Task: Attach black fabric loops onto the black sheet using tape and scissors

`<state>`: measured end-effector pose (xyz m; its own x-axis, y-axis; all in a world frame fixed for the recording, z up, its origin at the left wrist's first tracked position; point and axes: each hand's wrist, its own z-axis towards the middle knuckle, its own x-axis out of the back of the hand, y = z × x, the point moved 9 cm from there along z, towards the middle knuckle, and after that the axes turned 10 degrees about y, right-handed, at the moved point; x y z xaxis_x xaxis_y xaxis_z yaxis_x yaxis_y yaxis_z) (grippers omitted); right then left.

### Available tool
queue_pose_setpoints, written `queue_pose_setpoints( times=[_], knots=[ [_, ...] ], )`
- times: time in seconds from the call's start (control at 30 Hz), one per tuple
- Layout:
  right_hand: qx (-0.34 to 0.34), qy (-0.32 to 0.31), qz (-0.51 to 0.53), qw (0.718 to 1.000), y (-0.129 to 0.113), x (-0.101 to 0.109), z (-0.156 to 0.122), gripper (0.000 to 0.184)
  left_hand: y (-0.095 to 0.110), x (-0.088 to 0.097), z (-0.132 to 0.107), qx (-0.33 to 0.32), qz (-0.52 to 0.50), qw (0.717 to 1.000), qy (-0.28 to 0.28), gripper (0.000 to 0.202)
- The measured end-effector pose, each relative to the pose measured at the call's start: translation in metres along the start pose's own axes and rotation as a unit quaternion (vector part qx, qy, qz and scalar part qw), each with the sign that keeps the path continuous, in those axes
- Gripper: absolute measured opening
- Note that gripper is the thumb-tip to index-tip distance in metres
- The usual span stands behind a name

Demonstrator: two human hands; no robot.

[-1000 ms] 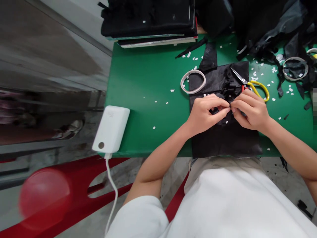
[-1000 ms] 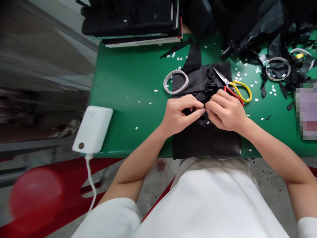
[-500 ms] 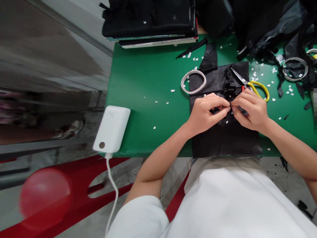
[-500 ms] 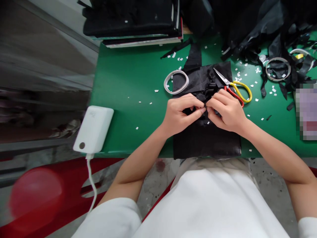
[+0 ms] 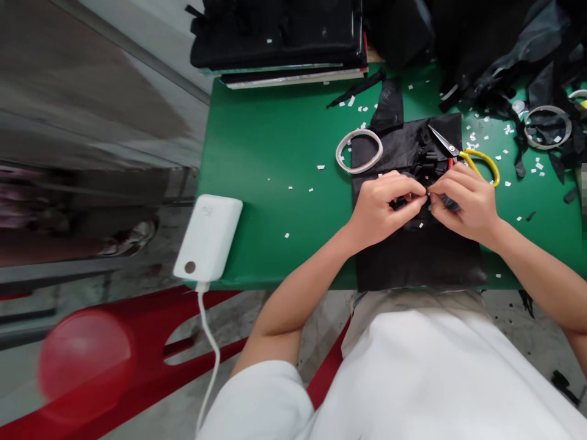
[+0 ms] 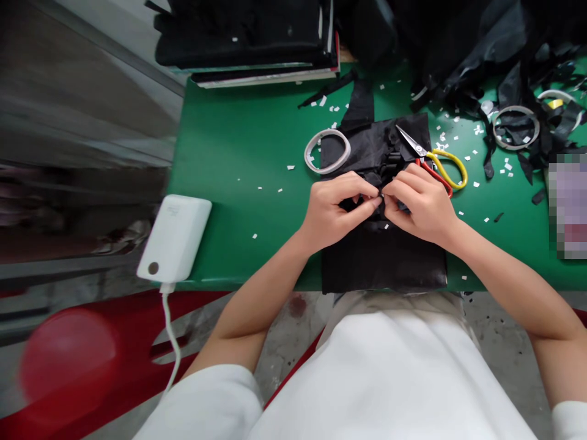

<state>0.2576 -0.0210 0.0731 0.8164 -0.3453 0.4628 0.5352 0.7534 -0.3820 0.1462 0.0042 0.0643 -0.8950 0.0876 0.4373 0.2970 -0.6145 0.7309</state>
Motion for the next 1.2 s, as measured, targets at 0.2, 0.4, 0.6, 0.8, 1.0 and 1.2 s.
queue_pose_setpoints(
  times=[0.2, 0.4, 0.6, 0.8, 1.0, 1.2],
  knots=[
    [-0.018, 0.007, -0.001, 1.000, 0.002, 0.001, 0.001, 0.011, -0.001, 0.001, 0.000, 0.013, -0.017, 1.000, 0.000, 0.009],
    [-0.032, 0.005, 0.038, 0.999, 0.002, 0.003, 0.003, 0.010, -0.005, 0.000, 0.000, 0.051, -0.039, 0.998, -0.015, 0.011],
    [-0.056, -0.009, 0.064, 0.996, 0.003, 0.003, 0.004, 0.012, -0.010, -0.001, -0.001, 0.080, -0.044, 0.996, -0.020, 0.014],
    [-0.085, -0.031, 0.069, 0.994, 0.007, -0.001, 0.003, 0.008, -0.010, -0.002, -0.001, 0.075, -0.063, 0.995, -0.017, 0.013],
    [-0.115, -0.027, 0.087, 0.989, 0.013, -0.001, 0.001, 0.014, -0.014, -0.005, -0.002, 0.091, -0.057, 0.994, -0.032, 0.015],
    [-0.096, -0.024, 0.084, 0.991, 0.009, -0.002, 0.002, 0.015, -0.013, -0.006, -0.003, 0.079, -0.054, 0.995, -0.032, 0.018]
  ],
)
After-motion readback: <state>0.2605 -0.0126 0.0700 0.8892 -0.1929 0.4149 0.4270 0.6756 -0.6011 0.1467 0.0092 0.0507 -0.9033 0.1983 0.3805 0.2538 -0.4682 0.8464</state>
